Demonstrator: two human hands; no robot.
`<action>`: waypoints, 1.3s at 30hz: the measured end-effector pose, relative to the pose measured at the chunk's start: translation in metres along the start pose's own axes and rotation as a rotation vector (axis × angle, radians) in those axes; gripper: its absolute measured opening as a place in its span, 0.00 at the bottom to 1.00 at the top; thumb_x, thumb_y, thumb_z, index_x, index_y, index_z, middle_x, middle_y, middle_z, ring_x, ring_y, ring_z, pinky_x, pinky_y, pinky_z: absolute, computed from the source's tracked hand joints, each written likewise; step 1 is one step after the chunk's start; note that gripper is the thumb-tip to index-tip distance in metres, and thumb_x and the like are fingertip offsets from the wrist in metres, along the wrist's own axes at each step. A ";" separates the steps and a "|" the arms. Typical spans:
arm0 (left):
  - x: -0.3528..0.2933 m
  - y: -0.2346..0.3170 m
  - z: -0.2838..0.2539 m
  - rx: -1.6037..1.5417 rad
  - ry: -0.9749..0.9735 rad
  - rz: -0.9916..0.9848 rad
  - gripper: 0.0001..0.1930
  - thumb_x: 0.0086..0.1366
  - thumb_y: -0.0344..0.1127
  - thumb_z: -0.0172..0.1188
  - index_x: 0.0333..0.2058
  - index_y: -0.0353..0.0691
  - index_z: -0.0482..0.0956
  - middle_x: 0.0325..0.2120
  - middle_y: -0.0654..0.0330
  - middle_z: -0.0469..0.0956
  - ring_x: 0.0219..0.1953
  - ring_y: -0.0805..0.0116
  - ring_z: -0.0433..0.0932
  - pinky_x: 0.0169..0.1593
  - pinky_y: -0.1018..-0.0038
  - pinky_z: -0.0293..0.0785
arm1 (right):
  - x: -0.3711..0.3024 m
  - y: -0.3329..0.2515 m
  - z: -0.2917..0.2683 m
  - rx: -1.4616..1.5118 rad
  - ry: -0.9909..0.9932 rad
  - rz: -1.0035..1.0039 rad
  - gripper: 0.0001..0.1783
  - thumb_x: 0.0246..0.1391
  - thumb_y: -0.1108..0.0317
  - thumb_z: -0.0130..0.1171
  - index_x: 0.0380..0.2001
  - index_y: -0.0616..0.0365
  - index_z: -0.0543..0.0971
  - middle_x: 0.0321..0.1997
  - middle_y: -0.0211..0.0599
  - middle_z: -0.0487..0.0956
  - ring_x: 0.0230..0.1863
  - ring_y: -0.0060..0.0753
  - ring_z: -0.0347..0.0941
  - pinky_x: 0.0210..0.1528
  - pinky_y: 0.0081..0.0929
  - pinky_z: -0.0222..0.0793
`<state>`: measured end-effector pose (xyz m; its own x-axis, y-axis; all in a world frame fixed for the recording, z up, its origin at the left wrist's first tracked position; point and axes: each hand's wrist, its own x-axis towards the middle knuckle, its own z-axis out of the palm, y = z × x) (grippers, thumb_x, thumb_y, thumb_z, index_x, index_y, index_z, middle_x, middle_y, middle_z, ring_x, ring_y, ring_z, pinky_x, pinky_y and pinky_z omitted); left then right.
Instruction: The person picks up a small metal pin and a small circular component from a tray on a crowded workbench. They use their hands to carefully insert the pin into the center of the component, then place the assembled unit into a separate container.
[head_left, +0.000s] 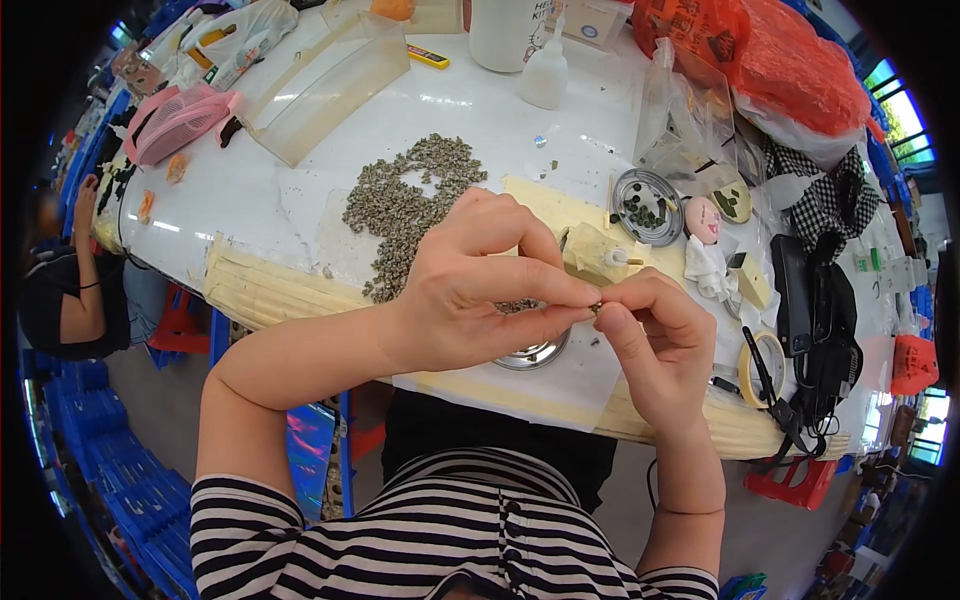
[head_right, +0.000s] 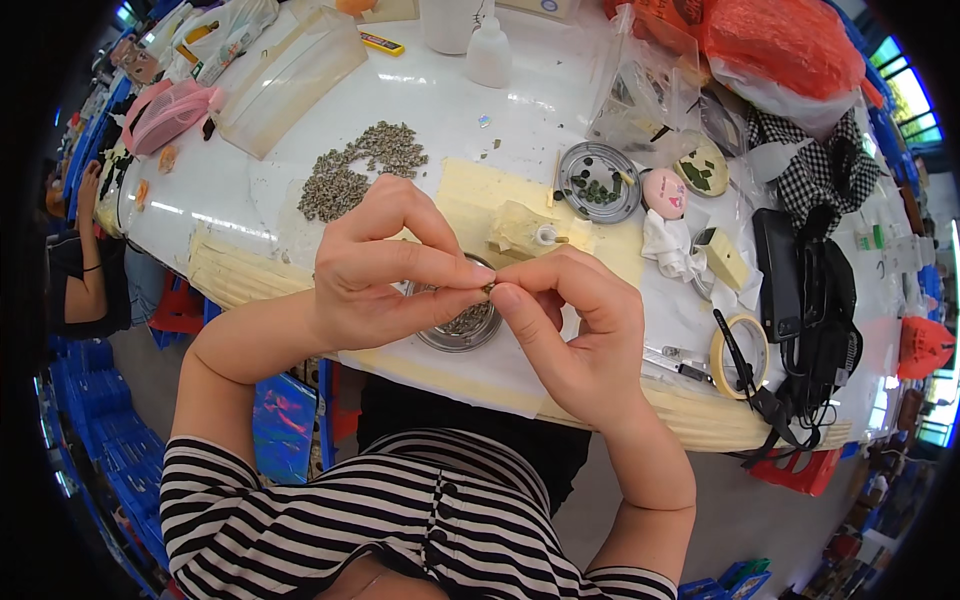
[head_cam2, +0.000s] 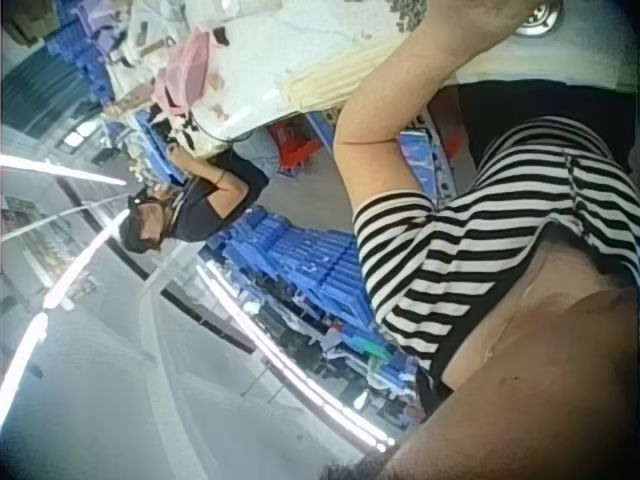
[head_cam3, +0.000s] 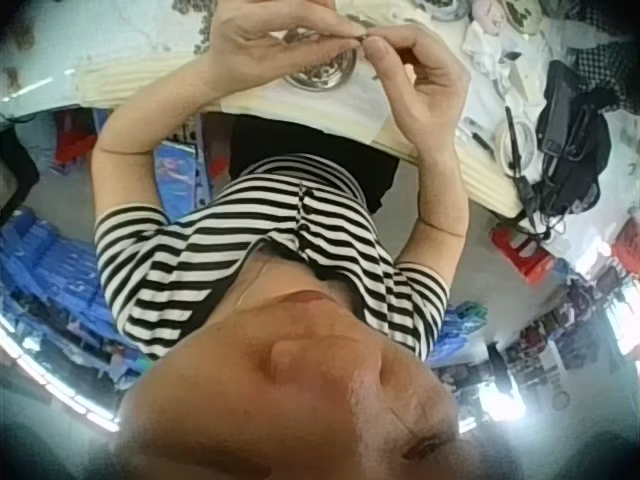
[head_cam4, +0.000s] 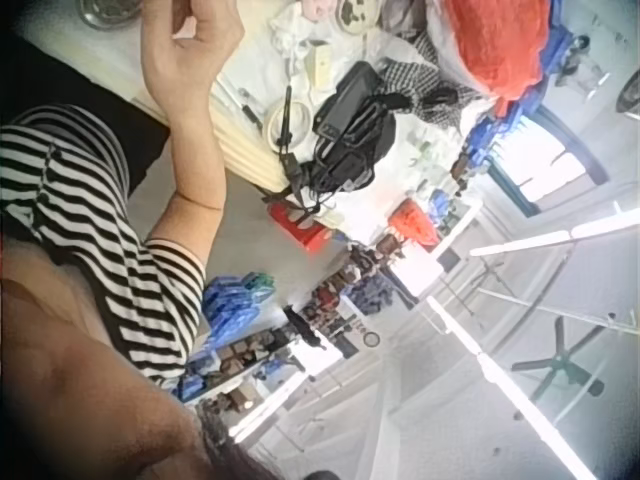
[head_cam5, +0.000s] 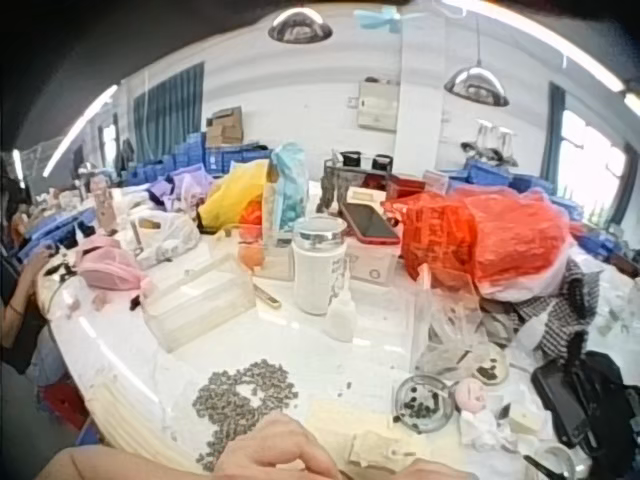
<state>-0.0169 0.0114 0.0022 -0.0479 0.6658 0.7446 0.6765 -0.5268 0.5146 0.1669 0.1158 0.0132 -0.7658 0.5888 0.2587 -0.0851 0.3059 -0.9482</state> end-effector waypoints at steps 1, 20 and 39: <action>0.000 0.001 -0.001 0.007 -0.010 0.000 0.15 0.45 0.27 0.75 0.34 0.45 0.87 0.27 0.69 0.76 0.28 0.74 0.71 0.34 0.75 0.62 | 0.000 0.000 0.000 -0.017 0.002 -0.016 0.03 0.54 0.73 0.66 0.30 0.61 0.83 0.24 0.27 0.76 0.23 0.15 0.64 0.25 0.15 0.58; 0.000 -0.001 -0.002 0.062 0.048 -0.021 0.13 0.44 0.25 0.73 0.31 0.44 0.86 0.25 0.69 0.77 0.27 0.73 0.71 0.35 0.75 0.60 | 0.002 -0.003 0.001 -0.417 0.112 -0.416 0.13 0.43 0.77 0.70 0.36 0.60 0.86 0.24 0.34 0.79 0.23 0.26 0.68 0.25 0.21 0.61; 0.000 0.001 -0.001 0.056 0.002 0.034 0.15 0.44 0.27 0.74 0.33 0.47 0.86 0.27 0.71 0.76 0.29 0.74 0.72 0.36 0.74 0.60 | 0.000 0.000 0.001 -0.087 0.040 -0.112 0.05 0.49 0.76 0.69 0.30 0.62 0.83 0.26 0.30 0.79 0.24 0.18 0.67 0.26 0.18 0.62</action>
<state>-0.0168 0.0106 0.0031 -0.0259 0.6472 0.7619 0.7176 -0.5186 0.4650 0.1665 0.1154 0.0134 -0.7286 0.5759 0.3708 -0.1119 0.4339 -0.8940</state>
